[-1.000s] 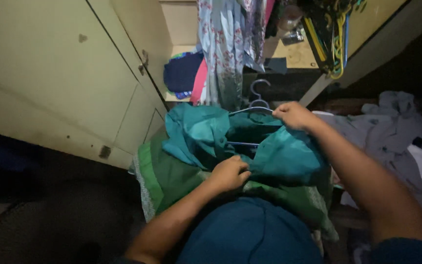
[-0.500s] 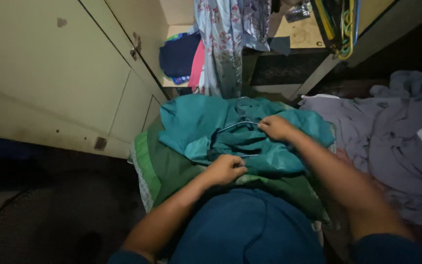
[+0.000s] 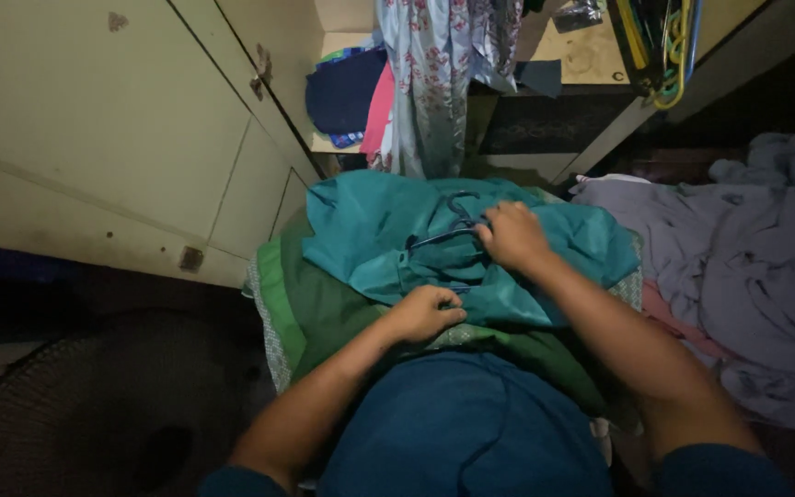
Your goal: The recorder puts a teal shirt on a hanger and buttons it up.
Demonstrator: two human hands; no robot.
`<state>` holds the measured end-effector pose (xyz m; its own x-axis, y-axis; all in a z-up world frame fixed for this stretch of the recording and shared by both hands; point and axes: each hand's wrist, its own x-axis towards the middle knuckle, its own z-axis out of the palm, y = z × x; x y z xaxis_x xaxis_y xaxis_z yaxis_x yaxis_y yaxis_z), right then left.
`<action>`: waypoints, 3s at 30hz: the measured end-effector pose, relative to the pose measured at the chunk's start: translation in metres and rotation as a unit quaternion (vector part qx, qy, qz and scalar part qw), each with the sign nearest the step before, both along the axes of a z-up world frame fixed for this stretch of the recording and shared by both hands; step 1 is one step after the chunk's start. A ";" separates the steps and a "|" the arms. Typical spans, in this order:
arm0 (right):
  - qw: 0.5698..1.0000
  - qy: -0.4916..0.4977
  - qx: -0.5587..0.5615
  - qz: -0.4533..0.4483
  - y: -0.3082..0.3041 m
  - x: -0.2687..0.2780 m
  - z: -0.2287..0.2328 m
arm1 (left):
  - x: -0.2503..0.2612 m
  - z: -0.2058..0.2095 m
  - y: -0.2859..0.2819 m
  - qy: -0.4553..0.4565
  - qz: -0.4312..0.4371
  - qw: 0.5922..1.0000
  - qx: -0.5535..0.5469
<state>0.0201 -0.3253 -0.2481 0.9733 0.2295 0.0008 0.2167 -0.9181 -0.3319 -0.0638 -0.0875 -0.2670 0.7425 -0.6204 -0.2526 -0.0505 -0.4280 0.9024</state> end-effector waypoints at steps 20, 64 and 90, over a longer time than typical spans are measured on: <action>0.941 0.188 0.214 0.183 -0.018 -0.071 0.017 | 0.025 -0.024 0.012 0.197 0.056 0.972 -0.119; 0.950 0.165 0.177 0.198 0.001 -0.086 0.058 | 0.019 0.027 0.027 0.001 0.012 0.998 -0.060; 0.960 0.031 0.220 0.168 0.019 -0.090 0.054 | 0.020 -0.031 0.018 0.224 -0.024 0.950 -0.218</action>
<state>-0.0698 -0.3063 -0.1946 0.8458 0.5212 0.1140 0.4435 -0.5680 -0.6933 -0.0436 -0.0691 -0.2980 0.5889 -0.7695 -0.2472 0.3694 -0.0157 0.9291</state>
